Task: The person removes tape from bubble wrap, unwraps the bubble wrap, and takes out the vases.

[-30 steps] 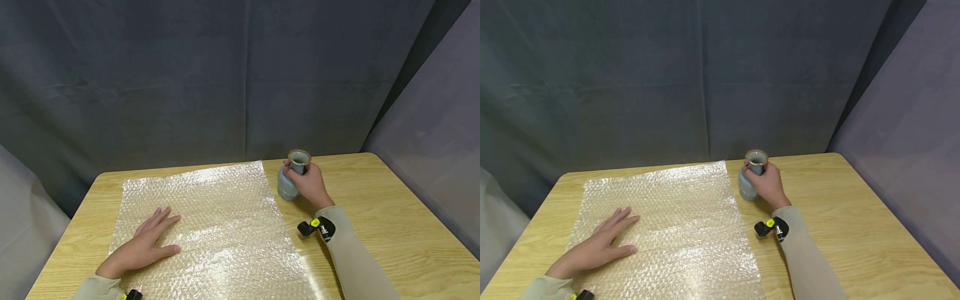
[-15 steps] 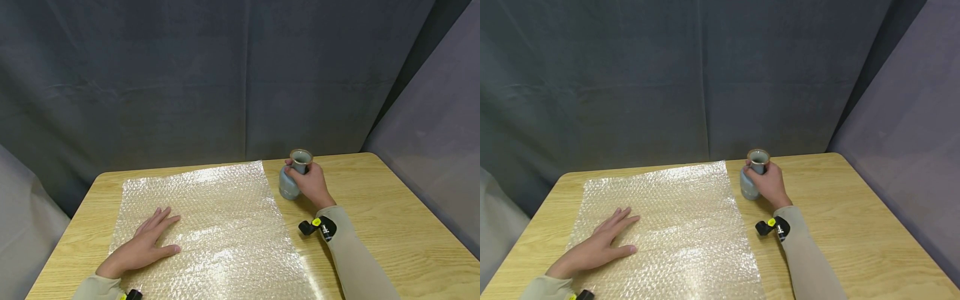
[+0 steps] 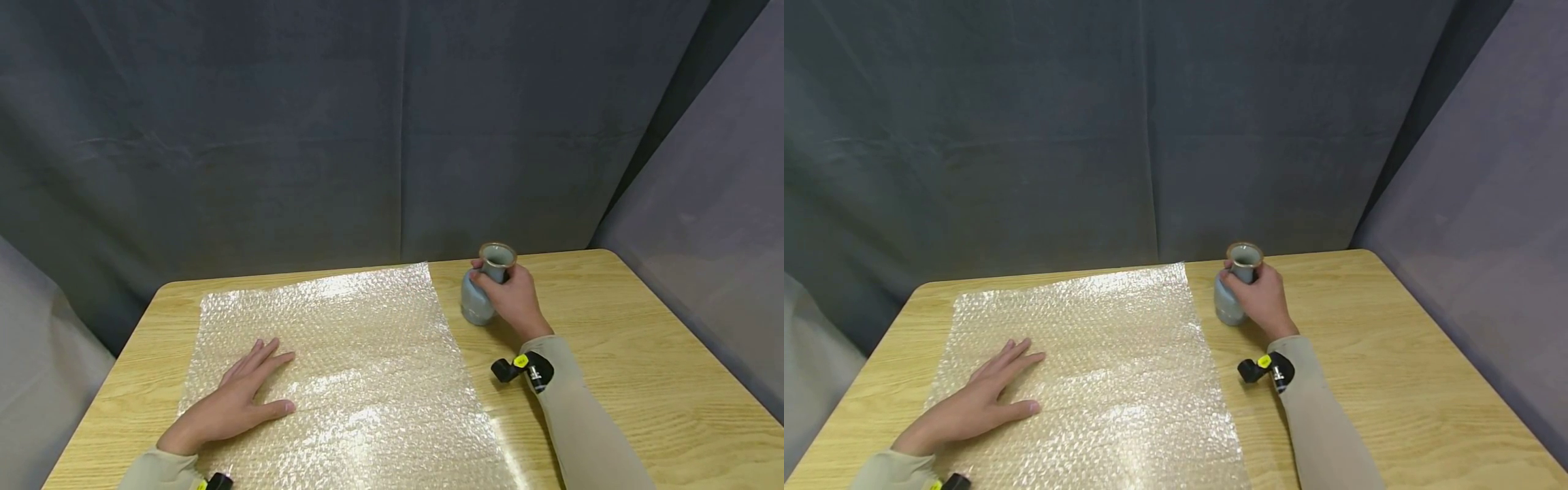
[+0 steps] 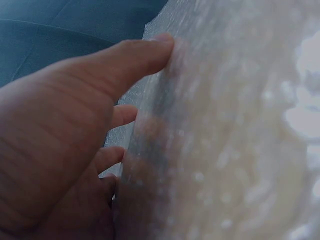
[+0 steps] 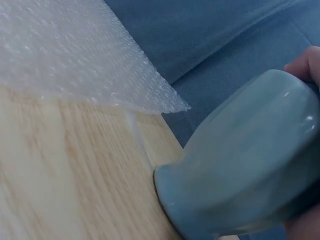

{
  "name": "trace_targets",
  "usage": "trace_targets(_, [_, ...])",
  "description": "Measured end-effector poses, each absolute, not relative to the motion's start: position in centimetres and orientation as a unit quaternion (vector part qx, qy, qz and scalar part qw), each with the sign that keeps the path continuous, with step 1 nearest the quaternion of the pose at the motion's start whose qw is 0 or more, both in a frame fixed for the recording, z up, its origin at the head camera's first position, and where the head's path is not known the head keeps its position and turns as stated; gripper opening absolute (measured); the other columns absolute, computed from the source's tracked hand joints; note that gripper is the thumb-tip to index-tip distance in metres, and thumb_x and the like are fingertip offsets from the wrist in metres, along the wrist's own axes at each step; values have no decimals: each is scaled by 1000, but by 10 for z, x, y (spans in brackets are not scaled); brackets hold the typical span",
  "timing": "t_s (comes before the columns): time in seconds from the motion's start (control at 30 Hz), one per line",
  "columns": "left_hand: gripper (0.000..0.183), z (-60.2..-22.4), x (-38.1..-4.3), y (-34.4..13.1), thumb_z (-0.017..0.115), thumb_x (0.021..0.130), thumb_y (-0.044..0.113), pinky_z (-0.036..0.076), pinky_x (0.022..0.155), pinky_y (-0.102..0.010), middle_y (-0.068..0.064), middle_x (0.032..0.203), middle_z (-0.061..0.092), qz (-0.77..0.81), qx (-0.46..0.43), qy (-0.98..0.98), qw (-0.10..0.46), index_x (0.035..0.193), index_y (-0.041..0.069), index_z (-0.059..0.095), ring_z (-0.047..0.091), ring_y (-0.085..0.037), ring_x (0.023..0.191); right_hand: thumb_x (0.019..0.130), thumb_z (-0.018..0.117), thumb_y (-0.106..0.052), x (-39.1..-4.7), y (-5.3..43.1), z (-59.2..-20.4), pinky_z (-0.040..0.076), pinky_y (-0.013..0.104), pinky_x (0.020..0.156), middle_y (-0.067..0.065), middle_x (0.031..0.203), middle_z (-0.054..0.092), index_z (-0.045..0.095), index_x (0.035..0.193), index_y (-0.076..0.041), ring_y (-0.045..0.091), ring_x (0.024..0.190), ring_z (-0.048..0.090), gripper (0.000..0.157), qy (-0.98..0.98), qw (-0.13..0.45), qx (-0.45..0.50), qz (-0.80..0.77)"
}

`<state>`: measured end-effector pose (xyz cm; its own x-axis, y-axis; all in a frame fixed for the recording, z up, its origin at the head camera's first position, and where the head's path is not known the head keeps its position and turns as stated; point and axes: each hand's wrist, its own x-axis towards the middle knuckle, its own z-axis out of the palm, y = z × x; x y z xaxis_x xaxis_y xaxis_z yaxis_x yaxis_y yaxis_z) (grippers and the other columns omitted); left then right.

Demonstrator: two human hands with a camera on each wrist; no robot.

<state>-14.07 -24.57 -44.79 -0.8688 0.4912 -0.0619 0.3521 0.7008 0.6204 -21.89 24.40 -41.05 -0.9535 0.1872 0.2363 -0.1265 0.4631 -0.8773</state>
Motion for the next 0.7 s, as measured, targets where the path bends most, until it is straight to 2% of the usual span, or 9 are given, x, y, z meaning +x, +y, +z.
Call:
trace_targets(0.17, [79, -448, -141, -245, 70, 91, 59, 10, 121, -75, -16, 174, 17, 311, 232, 915, 113, 158, 25, 44, 6, -48, 161, 97, 71, -35, -220, 249, -412, 42, 50, 119, 15, 131, 69, 67, 126, -7, -5, 114, 57, 40, -841, 152, -22, 518])
trace_targets(0.7, [79, -448, -142, -247, 69, 91, 61, 12, 118, -78, -13, 175, 16, 304, 226, 918, 117, 158, 28, 42, 6, -46, 162, 97, 70, -43, -220, 258, -413, 43, 54, 118, 6, 128, 70, 66, 126, -13, 10, 123, 59, 42, -846, 148, -31, 511])
